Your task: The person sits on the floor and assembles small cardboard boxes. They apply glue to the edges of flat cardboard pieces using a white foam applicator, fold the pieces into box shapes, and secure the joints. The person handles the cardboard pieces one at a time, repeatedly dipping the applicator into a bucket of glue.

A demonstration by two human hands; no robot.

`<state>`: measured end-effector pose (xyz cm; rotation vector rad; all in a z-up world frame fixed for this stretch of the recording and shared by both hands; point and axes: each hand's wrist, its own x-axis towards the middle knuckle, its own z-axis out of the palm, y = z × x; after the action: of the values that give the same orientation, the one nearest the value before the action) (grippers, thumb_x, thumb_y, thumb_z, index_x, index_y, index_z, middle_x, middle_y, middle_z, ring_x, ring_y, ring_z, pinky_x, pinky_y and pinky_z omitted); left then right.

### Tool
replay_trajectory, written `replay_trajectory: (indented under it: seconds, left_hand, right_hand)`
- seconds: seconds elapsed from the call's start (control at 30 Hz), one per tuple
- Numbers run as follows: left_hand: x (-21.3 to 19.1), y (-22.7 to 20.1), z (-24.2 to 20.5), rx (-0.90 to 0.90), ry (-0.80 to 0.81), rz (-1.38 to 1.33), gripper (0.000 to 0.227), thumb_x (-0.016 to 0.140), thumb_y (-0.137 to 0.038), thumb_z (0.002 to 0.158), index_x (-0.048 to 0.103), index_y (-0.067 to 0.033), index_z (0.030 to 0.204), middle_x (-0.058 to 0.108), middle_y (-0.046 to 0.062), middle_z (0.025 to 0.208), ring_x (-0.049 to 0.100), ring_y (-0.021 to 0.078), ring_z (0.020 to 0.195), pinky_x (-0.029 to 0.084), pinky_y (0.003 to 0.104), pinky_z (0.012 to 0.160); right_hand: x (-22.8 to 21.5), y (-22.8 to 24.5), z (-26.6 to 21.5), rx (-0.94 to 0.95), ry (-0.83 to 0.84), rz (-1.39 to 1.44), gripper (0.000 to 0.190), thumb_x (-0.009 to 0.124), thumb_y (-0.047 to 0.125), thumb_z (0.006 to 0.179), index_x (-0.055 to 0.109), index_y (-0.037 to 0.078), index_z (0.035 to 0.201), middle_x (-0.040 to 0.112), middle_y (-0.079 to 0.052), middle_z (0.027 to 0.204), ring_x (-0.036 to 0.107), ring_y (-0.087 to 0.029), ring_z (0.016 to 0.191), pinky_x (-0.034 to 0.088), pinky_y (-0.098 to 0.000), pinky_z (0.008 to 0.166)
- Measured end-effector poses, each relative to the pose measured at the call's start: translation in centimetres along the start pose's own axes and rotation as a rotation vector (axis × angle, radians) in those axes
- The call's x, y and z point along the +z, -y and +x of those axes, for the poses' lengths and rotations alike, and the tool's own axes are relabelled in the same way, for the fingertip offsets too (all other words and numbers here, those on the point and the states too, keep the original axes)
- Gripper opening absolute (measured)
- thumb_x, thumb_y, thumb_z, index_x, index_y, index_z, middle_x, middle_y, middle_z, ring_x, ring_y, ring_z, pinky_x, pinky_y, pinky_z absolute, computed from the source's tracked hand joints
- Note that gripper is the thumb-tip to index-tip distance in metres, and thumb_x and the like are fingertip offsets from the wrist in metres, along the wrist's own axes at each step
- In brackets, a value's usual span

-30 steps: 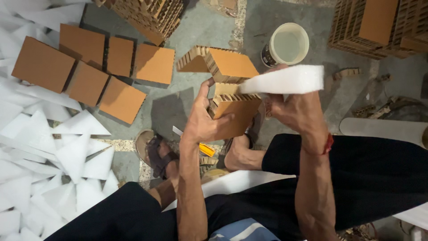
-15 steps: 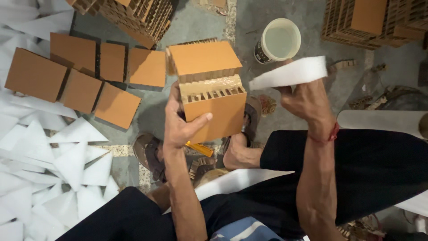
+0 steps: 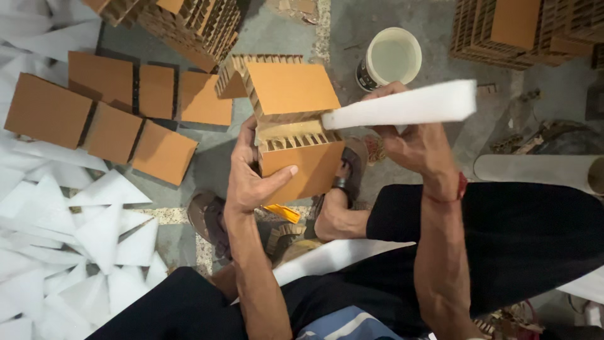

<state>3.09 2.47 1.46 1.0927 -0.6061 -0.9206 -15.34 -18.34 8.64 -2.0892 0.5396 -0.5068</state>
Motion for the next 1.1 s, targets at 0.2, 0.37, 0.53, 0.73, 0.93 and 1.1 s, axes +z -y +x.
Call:
replay_trajectory:
  seconds: [0.2,0.37,0.53,0.73,0.93,1.1]
  left_hand:
    - [-0.6,-0.1,-0.3,0.062,-0.016,-0.037,0.082,0.076,0.005,0.081,0.036,0.0021,0.152,0.067,0.013,0.132,0.069,0.0199,0.122,0.057,0.033,0.106]
    - [-0.7,0.6,0.9,0.049,0.009,0.036,0.083,0.076,0.004,0.082,0.037,0.0019,0.155,0.068,0.012,0.131,0.07,0.0186,0.118,0.057,0.032,0.102]
    - [-0.5,1.0,4.7,-0.051,0.147,0.037,0.086,0.077,0.003,0.081,0.037,0.0026,0.157,0.072,0.013,0.123,0.07,0.0157,0.105,0.057,0.031,0.092]
    - [-3.6,4.1,7.8,0.043,0.195,0.07,0.09,0.08,-0.002,0.081,0.036,0.0023,0.159,0.068,0.015,0.135,0.069,0.0174,0.119,0.057,0.031,0.102]
    - [-8.5,15.3,5.4,-0.462,-0.116,0.223,0.081,0.086,-0.016,0.073,0.049,0.0059,0.141,0.071,0.019,0.121,0.072,0.0242,0.107,0.061,0.035,0.088]
    - [-11.7,19.8,2.3,-0.719,-0.265,0.342,0.076,0.087,-0.026,0.08,0.05,0.0063,0.138,0.071,0.02,0.116,0.072,0.0261,0.105,0.057,0.036,0.089]
  right_hand:
    - [-1.9,-1.9,0.3,0.195,-0.003,-0.405,0.021,0.075,-0.002,0.088,0.078,0.004,0.107,0.076,-0.011,0.095,0.071,-0.021,0.076,0.058,-0.0347,0.063]
    - [-3.9,-4.6,-0.4,0.134,-0.313,-0.216,0.015,0.076,-0.001,0.102,0.074,-0.002,0.117,0.075,-0.011,0.101,0.072,-0.017,0.089,0.059,-0.032,0.078]
    - [-5.1,-11.8,1.5,0.234,-0.617,-0.15,0.022,0.082,0.003,0.093,0.074,-0.003,0.112,0.077,-0.009,0.101,0.074,-0.015,0.089,0.06,-0.0314,0.079]
    - [-4.3,-21.0,4.9,0.236,-0.632,-0.289,0.023,0.083,0.01,0.083,0.076,0.002,0.103,0.079,-0.009,0.095,0.077,-0.018,0.085,0.061,-0.0329,0.076]
    - [-0.9,-27.3,5.3,0.114,-0.549,-0.606,0.023,0.078,0.011,0.075,0.08,0.007,0.098,0.079,-0.014,0.091,0.076,-0.03,0.087,0.06,-0.0394,0.073]
    - [-1.3,-27.6,6.3,0.235,-0.49,-0.474,0.028,0.083,0.016,0.071,0.079,0.004,0.096,0.079,-0.014,0.091,0.08,-0.025,0.085,0.062,-0.0373,0.074]
